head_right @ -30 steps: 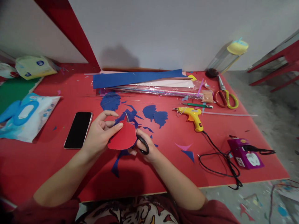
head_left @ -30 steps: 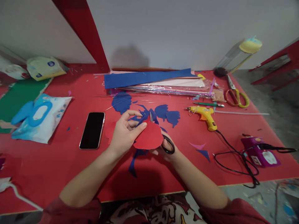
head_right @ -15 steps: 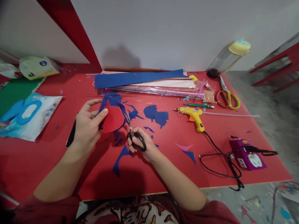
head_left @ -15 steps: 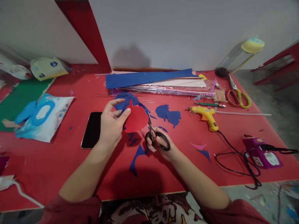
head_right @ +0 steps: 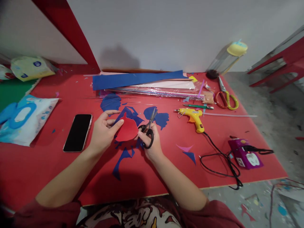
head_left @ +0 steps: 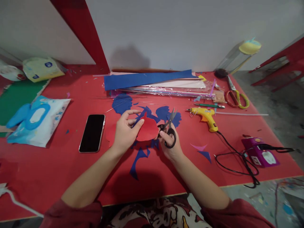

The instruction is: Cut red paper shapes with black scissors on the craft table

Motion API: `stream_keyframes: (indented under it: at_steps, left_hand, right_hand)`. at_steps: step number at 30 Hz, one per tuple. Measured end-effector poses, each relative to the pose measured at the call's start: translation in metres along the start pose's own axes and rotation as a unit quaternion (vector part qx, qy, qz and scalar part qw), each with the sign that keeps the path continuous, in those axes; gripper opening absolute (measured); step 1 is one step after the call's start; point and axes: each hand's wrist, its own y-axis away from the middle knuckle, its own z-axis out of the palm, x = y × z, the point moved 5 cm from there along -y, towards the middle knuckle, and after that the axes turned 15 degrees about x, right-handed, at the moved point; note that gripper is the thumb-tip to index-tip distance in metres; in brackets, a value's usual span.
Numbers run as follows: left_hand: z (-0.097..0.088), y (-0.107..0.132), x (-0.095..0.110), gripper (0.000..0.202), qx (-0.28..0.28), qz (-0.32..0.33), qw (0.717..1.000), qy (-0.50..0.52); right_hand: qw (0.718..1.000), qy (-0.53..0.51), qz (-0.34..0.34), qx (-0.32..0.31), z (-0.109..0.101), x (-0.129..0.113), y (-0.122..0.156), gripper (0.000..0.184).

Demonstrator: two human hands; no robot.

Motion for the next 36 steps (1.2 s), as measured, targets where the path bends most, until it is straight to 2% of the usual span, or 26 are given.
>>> stream_keyframes:
  at_steps: [5, 10, 14, 18, 22, 27, 31, 36]
  left_hand:
    - [0.003, 0.000, -0.002, 0.034, -0.016, -0.002, 1.000, -0.026]
    - [0.005, 0.000, -0.008, 0.037, -0.036, -0.040, 0.999, -0.002]
    - [0.006, 0.001, -0.012, 0.031, -0.038, -0.093, 0.994, 0.047]
    - [0.007, 0.000, -0.010, 0.022, -0.053, -0.088, 0.993, 0.054]
    - [0.001, -0.006, -0.004, 0.022, -0.044, -0.050, 0.997, 0.028]
    - [-0.016, -0.018, 0.010, 0.024, -0.005, -0.037, 0.998, 0.050]
    - [-0.021, -0.019, 0.021, 0.027, -0.019, -0.065, 0.994, 0.086]
    - [-0.013, -0.013, 0.019, 0.031, -0.067, -0.130, 0.983, 0.115]
  right_hand:
    - [0.999, 0.041, -0.002, 0.024, -0.007, 0.003, -0.002, 0.035]
    - [0.997, 0.071, -0.021, 0.031, -0.008, 0.000, -0.002, 0.035]
    - [0.995, 0.078, -0.034, 0.043, -0.008, -0.005, -0.001, 0.036]
    - [0.995, 0.081, -0.041, 0.035, -0.007, -0.007, 0.000, 0.036]
    - [0.996, 0.088, -0.010, -0.024, -0.002, -0.004, 0.001, 0.036]
    - [0.978, 0.095, 0.088, -0.163, 0.009, 0.006, 0.010, 0.040]
    - [0.958, 0.070, 0.123, -0.248, 0.015, 0.008, 0.018, 0.040]
    - [0.946, 0.046, 0.120, -0.298, 0.016, 0.007, 0.021, 0.039]
